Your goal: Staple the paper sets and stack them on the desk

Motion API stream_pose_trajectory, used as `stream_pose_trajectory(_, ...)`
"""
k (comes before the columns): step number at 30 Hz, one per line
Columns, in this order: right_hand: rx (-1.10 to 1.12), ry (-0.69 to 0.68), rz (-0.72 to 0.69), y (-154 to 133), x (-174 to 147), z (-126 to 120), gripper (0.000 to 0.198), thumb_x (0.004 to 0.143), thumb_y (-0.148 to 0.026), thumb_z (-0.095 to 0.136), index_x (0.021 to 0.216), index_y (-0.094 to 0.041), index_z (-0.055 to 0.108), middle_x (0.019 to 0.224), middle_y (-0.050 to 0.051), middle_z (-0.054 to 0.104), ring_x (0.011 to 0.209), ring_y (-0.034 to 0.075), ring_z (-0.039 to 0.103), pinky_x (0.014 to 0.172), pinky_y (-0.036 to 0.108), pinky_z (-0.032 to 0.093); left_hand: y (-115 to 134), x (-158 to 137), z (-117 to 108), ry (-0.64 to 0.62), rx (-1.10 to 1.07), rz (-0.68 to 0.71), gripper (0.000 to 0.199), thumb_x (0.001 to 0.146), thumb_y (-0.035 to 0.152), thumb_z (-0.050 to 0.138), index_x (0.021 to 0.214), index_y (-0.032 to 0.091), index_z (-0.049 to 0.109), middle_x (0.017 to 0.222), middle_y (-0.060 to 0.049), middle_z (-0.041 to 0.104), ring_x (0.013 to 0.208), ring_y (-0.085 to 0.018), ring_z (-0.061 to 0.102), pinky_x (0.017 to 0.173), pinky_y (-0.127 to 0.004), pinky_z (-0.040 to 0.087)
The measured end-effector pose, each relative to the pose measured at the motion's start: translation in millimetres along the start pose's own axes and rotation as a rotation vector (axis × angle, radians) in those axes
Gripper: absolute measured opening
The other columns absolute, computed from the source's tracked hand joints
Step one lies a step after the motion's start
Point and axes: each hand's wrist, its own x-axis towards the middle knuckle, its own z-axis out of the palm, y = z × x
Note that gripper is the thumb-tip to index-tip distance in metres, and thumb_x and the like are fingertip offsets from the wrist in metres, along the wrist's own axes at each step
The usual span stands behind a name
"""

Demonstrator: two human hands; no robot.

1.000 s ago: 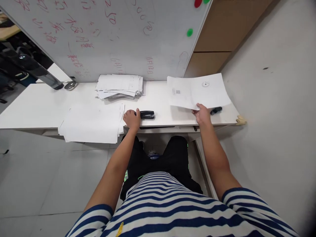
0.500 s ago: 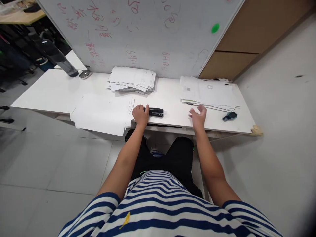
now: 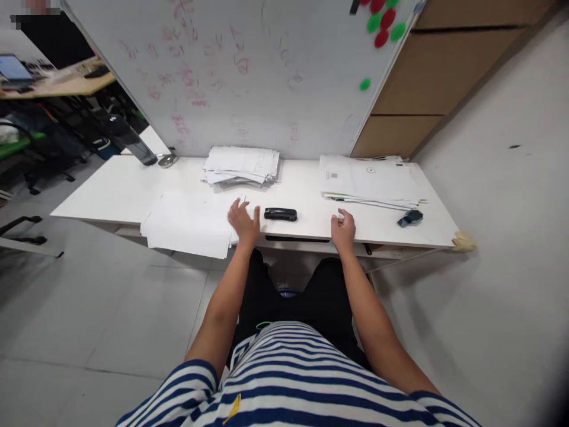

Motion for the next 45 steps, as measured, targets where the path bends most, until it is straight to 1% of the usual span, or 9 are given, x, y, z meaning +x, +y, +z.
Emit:
stream_pose_trajectory(3, 0.013, 0.0, -0.016, -1.7, -1.6, 1.2, 0.038, 0.085, -0.038, 0.061, 0.117, -0.02, 0.069, 0.124, 0.012, 0.067, 0.087, 0.018, 0.065, 0.091, 0.037, 0.054, -38.0, 16.4, -19.4, -0.012, 0.109, -0.16, 0.06, 0.094, 0.052, 0.055, 0.145, 0.021, 0.047, 0.162, -0.019, 0.038, 0.155, -0.037, 0.024, 0.125, -0.059, 0.02)
stream_pose_trajectory(6, -0.008, 0.007, -0.046, -1.3, -2.0, 1.0, 0.037, 0.086, -0.037, 0.06, 0.117, -0.019, 0.069, 0.124, 0.012, 0.067, 0.086, 0.018, 0.064, 0.09, 0.036, 0.054, -69.0, 28.6, -29.1, -0.172, 0.16, -0.242, 0.09, 0.083, 0.061, 0.065, 0.156, 0.018, 0.033, 0.167, -0.02, 0.031, 0.157, -0.041, 0.018, 0.125, -0.062, 0.017)
stream_pose_trajectory(9, -0.028, -0.002, -0.071, 0.4, -2.3, 0.5, 0.039, 0.087, -0.038, 0.058, 0.119, -0.018, 0.069, 0.124, 0.013, 0.066, 0.086, 0.018, 0.064, 0.088, 0.037, 0.055, -81.3, 30.8, -28.2, -0.202, 0.15, -0.277, 0.089, 0.085, 0.061, 0.06, 0.157, 0.017, 0.03, 0.165, -0.02, 0.035, 0.156, -0.038, 0.023, 0.127, -0.057, 0.014)
stream_pose_trajectory(15, -0.07, -0.011, -0.108, 0.6, -4.0, -0.1, 0.04, 0.09, -0.04, 0.055, 0.12, -0.017, 0.068, 0.124, 0.015, 0.066, 0.087, 0.02, 0.065, 0.085, 0.039, 0.057, -78.3, 31.5, -23.6, -0.128, 0.118, -0.319, 0.074, 0.09, 0.051, 0.056, 0.151, 0.013, 0.04, 0.157, -0.022, 0.047, 0.154, -0.036, 0.031, 0.127, -0.053, 0.018)
stream_pose_trajectory(24, -0.109, -0.04, -0.119, 5.5, -4.1, -1.4, 0.04, 0.091, -0.041, 0.054, 0.122, -0.018, 0.067, 0.126, 0.015, 0.066, 0.092, 0.023, 0.067, 0.089, 0.044, 0.058, -65.6, 34.4, -27.4, -0.167, 0.175, -0.288, 0.058, 0.096, 0.037, 0.052, 0.148, 0.015, 0.042, 0.148, -0.02, 0.058, 0.145, -0.034, 0.046, 0.12, -0.05, 0.032)
stream_pose_trajectory(30, -0.162, -0.033, -0.145, 8.8, -2.4, -0.3, 0.042, 0.091, -0.041, 0.051, 0.121, -0.016, 0.066, 0.125, 0.018, 0.067, 0.09, 0.024, 0.068, 0.087, 0.046, 0.059, -66.8, 48.0, -35.0, -0.244, 0.308, -0.335, 0.048, 0.1, 0.024, 0.045, 0.147, 0.017, 0.042, 0.124, -0.019, 0.072, 0.117, -0.033, 0.068, 0.097, -0.045, 0.05)
stream_pose_trajectory(33, -0.158, -0.024, -0.15, 9.6, -1.9, 0.8, 0.04, 0.091, -0.04, 0.052, 0.12, -0.016, 0.066, 0.123, 0.017, 0.067, 0.089, 0.023, 0.069, 0.087, 0.046, 0.059, -73.7, 58.3, -43.5, -0.271, 0.354, -0.32, 0.05, 0.099, 0.017, 0.042, 0.149, 0.02, 0.04, 0.121, -0.017, 0.073, 0.11, -0.034, 0.071, 0.089, -0.044, 0.052)
stream_pose_trajectory(40, -0.149, -0.01, -0.167, 10.0, -0.5, 2.6, 0.039, 0.089, -0.038, 0.051, 0.116, -0.016, 0.067, 0.122, 0.017, 0.068, 0.086, 0.022, 0.068, 0.085, 0.045, 0.06, -87.1, 78.5, -67.7, -0.348, 0.38, -0.253, 0.076, 0.089, 0.014, 0.056, 0.159, 0.019, 0.027, 0.127, -0.019, 0.07, 0.115, -0.035, 0.069, 0.092, -0.044, 0.053)
stream_pose_trajectory(45, -0.16, -0.01, -0.188, 11.0, -0.3, 2.7, 0.038, 0.089, -0.038, 0.051, 0.116, -0.017, 0.067, 0.121, 0.016, 0.068, 0.084, 0.022, 0.068, 0.084, 0.043, 0.06, -85.7, 74.4, -72.3, -0.374, 0.327, -0.202, 0.087, 0.086, 0.025, 0.062, 0.162, 0.021, 0.019, 0.132, -0.017, 0.069, 0.119, -0.037, 0.067, 0.095, -0.047, 0.053)
